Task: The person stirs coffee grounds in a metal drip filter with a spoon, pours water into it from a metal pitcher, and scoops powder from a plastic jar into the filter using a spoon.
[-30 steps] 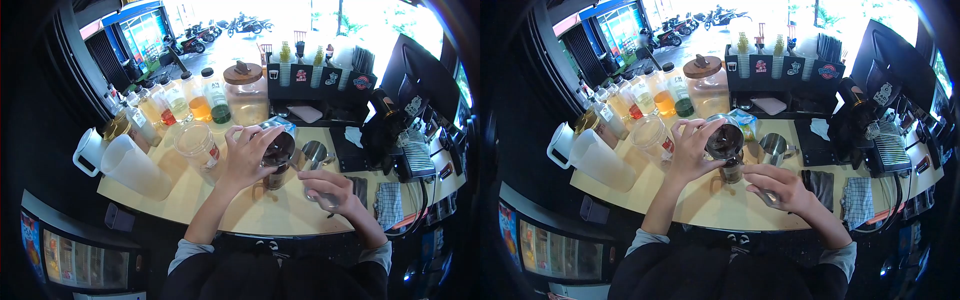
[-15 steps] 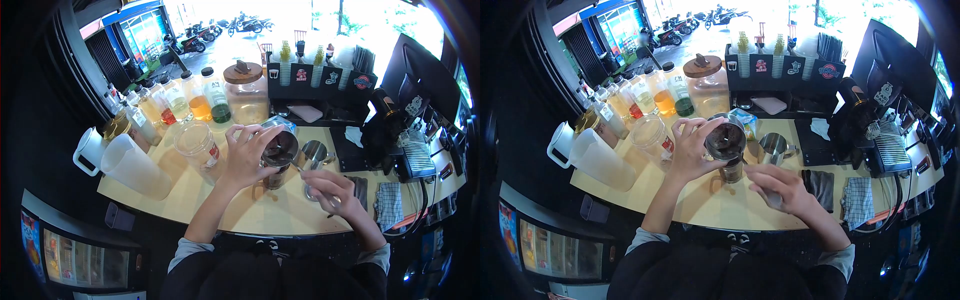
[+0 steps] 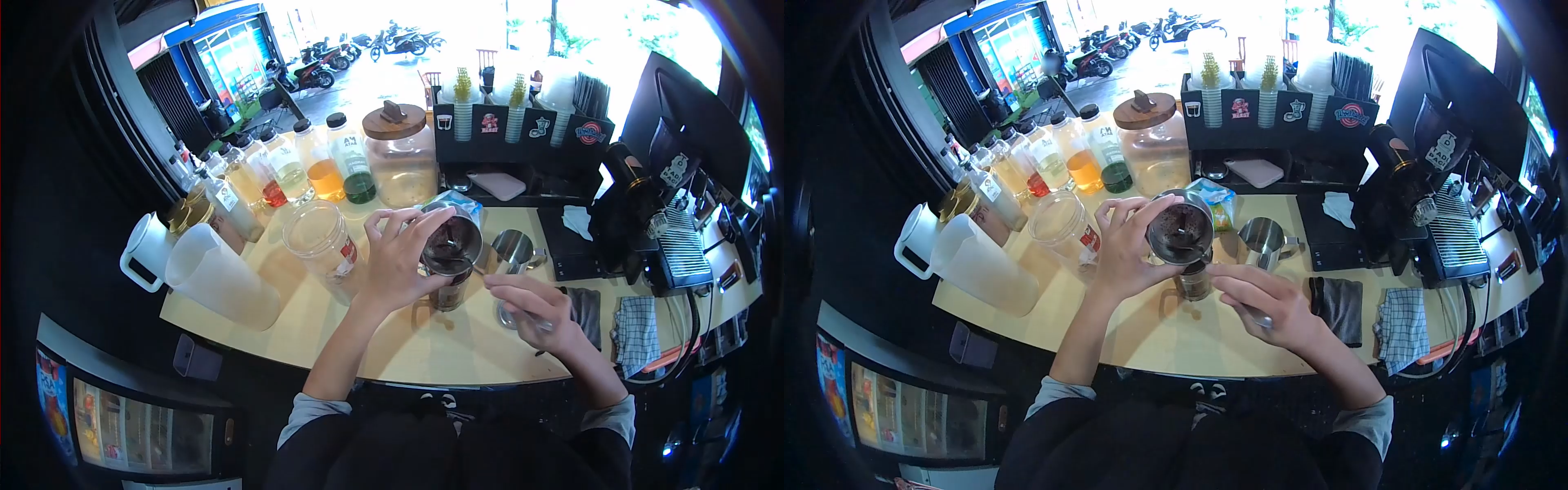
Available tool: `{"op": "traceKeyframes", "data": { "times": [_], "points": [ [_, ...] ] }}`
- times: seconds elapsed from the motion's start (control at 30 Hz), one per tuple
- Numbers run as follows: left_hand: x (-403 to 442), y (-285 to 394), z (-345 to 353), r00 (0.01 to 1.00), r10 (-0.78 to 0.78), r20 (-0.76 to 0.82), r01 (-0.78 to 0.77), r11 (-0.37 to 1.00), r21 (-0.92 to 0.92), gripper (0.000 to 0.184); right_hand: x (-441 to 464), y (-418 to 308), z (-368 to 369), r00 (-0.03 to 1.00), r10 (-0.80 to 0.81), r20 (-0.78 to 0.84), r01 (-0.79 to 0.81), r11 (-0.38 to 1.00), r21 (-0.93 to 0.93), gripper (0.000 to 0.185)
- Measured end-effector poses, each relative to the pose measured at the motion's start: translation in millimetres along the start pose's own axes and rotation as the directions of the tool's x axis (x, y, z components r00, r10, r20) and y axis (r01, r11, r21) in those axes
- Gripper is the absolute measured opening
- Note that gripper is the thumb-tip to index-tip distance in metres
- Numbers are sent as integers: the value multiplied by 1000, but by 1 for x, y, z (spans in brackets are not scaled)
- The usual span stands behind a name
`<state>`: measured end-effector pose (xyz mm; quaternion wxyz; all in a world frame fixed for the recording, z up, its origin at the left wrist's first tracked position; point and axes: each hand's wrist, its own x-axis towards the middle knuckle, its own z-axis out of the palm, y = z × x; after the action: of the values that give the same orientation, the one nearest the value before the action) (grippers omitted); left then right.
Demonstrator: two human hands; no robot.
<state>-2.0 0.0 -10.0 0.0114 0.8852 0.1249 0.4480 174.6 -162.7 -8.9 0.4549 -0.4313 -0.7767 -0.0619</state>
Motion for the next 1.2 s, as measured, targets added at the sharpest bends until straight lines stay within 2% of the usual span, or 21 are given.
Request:
{"op": "traceKeyframes", "data": {
  "times": [0.13,0.2,0.4,0.47,0.5,0.8,0.97,1.2],
  "points": [
    [2,-1,-2,999,-41,13,41,999,-11,92,-1,1,-1,1000,26,0,-26,1000,4,27],
    [1,-2,-3,998,-68,16,68,997,-32,94,-2,-1,-4,990,27,-136,-20,999,51,22],
    [2,-7,2,989,-143,33,146,982,-119,102,-6,1,-8,970,43,-240,-21,995,95,20],
    [-1,-10,4,959,-228,171,256,952,-167,110,-10,0,-8,964,66,-257,-31,990,137,20],
    [0,-10,4,959,-227,170,255,952,-168,110,-12,0,-8,958,92,-273,-43,983,180,21],
    [10,-9,0,905,-277,322,349,917,-192,112,-21,-3,-15,963,86,-257,-54,990,128,22],
    [14,-11,2,834,-356,421,482,841,-245,112,-25,-5,-17,962,89,-259,-58,990,125,20],
    [13,-12,3,847,-308,433,444,858,-258,112,-30,-10,-21,959,112,-261,-75,986,147,20]
  ]
}}
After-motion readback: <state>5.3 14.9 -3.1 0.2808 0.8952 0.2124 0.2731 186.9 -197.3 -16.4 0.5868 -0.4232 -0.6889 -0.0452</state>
